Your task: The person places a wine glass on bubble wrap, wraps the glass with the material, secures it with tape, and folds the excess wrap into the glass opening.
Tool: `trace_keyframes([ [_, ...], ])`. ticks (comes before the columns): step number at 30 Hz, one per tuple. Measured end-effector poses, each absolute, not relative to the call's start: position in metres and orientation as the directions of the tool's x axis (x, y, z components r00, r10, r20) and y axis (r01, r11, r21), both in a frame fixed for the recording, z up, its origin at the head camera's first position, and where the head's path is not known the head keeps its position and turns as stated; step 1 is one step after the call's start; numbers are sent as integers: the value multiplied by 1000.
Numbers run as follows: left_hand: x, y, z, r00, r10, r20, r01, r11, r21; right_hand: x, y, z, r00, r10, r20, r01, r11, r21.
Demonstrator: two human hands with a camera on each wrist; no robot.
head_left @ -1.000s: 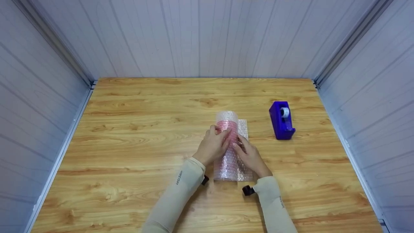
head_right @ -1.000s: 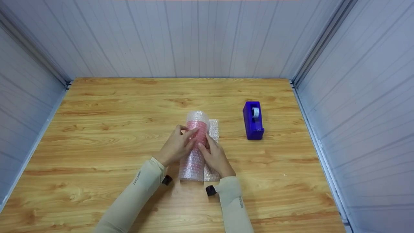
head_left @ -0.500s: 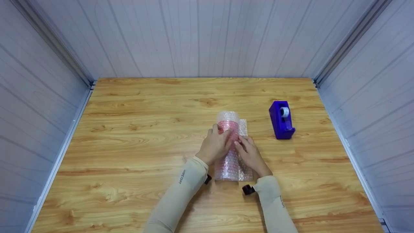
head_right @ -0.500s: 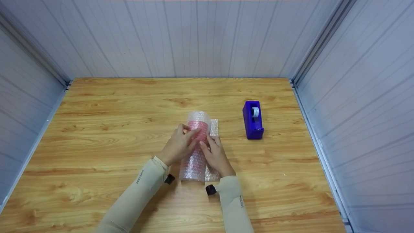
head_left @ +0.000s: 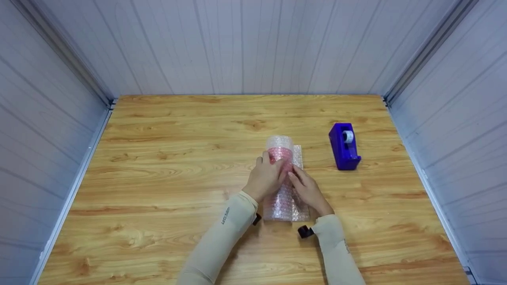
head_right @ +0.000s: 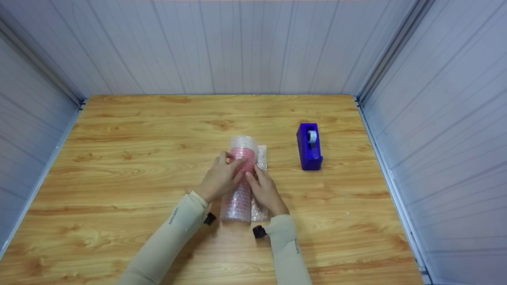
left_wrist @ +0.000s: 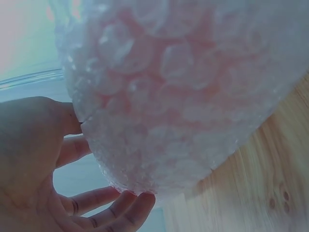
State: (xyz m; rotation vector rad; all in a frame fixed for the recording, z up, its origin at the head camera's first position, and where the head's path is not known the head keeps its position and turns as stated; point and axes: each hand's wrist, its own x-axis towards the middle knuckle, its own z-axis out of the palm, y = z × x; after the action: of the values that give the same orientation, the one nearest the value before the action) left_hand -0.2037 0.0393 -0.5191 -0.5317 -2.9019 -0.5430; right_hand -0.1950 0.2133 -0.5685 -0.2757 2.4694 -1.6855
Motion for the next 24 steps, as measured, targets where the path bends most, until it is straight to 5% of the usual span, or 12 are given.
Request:
trace_keyframes([
  [12, -203, 52, -517, -927, 324, 187, 364, 898, 249, -197, 214, -571, -986, -150, 76, -132, 413, -901],
  [24, -202, 65, -515, -904, 333, 270, 383, 910, 160, -197, 220, -574, -991, -125, -48, 1, 349, -937],
])
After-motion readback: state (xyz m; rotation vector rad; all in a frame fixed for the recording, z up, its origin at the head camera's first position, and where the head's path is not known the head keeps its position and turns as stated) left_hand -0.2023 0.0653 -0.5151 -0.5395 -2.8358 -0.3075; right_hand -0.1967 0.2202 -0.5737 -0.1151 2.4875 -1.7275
